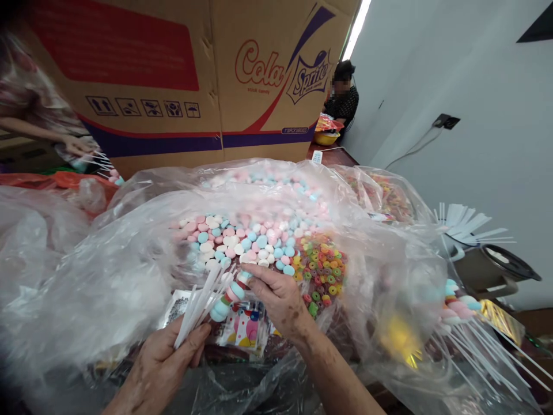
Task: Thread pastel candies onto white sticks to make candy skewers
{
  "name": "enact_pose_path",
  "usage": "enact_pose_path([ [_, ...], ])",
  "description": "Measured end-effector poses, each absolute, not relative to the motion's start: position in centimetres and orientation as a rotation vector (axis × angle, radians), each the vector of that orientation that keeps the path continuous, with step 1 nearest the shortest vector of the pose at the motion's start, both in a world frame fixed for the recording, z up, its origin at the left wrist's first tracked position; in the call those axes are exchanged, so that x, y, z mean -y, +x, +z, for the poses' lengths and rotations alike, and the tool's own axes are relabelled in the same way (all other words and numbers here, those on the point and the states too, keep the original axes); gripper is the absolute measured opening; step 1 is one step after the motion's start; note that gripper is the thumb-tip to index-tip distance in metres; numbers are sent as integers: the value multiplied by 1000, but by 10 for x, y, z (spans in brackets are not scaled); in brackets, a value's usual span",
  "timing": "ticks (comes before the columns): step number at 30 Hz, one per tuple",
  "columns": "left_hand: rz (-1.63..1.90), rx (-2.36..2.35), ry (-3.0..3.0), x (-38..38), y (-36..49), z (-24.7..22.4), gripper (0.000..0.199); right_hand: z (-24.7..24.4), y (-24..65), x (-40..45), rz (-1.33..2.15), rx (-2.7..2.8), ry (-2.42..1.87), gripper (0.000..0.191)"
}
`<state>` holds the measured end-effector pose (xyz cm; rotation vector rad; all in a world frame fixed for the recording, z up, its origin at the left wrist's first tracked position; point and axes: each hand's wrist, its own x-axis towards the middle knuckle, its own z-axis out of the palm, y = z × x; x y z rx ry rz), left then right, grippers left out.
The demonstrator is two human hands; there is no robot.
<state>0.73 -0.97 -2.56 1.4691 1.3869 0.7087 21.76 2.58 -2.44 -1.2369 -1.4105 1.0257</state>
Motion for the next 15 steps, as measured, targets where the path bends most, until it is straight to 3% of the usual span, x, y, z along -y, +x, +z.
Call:
enact_pose_path([
  [15, 828, -1384, 1438, 11, 19, -26, 42, -27, 197, -15, 444, 1633, -1124, 38],
])
